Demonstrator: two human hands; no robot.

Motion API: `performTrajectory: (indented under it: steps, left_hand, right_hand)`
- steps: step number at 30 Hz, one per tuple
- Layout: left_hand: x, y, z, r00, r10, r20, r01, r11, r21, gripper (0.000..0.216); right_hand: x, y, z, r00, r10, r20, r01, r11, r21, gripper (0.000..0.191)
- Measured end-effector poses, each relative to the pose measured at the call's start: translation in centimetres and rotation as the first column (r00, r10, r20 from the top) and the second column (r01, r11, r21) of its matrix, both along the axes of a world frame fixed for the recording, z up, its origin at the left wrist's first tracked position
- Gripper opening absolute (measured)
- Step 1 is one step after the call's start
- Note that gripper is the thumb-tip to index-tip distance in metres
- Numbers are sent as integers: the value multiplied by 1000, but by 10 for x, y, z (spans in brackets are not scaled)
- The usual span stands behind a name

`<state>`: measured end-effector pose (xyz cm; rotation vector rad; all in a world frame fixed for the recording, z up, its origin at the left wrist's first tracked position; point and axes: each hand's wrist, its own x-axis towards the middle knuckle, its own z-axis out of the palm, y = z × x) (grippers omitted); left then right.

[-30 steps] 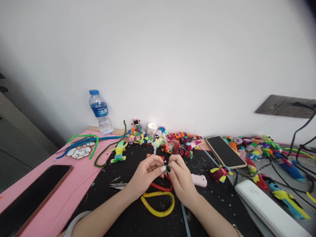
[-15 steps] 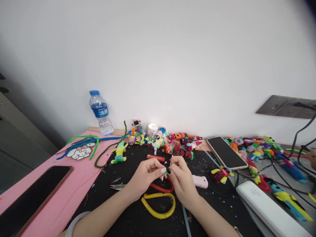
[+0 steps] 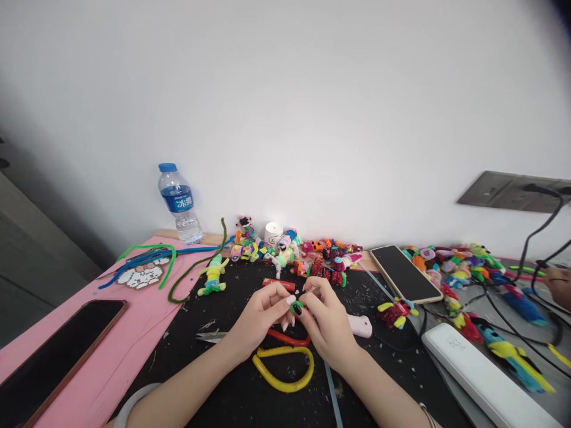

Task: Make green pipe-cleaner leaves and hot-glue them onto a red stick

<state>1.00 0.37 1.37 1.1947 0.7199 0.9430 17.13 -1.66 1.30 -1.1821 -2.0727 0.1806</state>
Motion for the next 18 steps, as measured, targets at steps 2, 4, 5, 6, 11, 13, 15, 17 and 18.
performTrajectory:
  steps: [2,4,5,6,11,13,15,17,18]
  left_hand:
    - [1,-1,1,999,17,-31,-15,999,46,23]
    - [2,-3,2,998,34,-50,-30,996,81,23]
    - [3,-4,2,997,43,-57,-37,995,93,23]
    - [3,-5,1,997,52,-64,-45,994,105,23]
    - [6,-8,-1,988,109,-106,-93,985,148,23]
    - [7,-9,0,983,132,-124,-112,981,157,23]
    - [8,-9,1,979,147,-138,-124,979,163,23]
    - [8,-9,1,977,154,-146,-129,978,165,23]
    - [9,-10,0,977,155,-146,-130,978,165,23]
  right_hand:
    - [-1,0,-1,1000,7,-12,-7,1000,-14,14]
    - [-2,0,-1,999,13,-30,-13,1000,-23,16]
    - [-3,0,-1,999,14,-38,-15,1000,-24,17]
    - [-4,0,-1,999,13,-46,-14,1000,-23,17]
    - [-9,-1,-2,997,-1,-75,2,1000,11,19]
    - [-10,-2,-3,996,-6,-87,9,1000,27,20]
    - [-11,-2,-4,995,-8,-97,11,999,37,21]
    - [-11,-2,-4,995,-9,-104,13,999,42,21]
    - [-11,-2,-4,994,-10,-107,14,999,41,21]
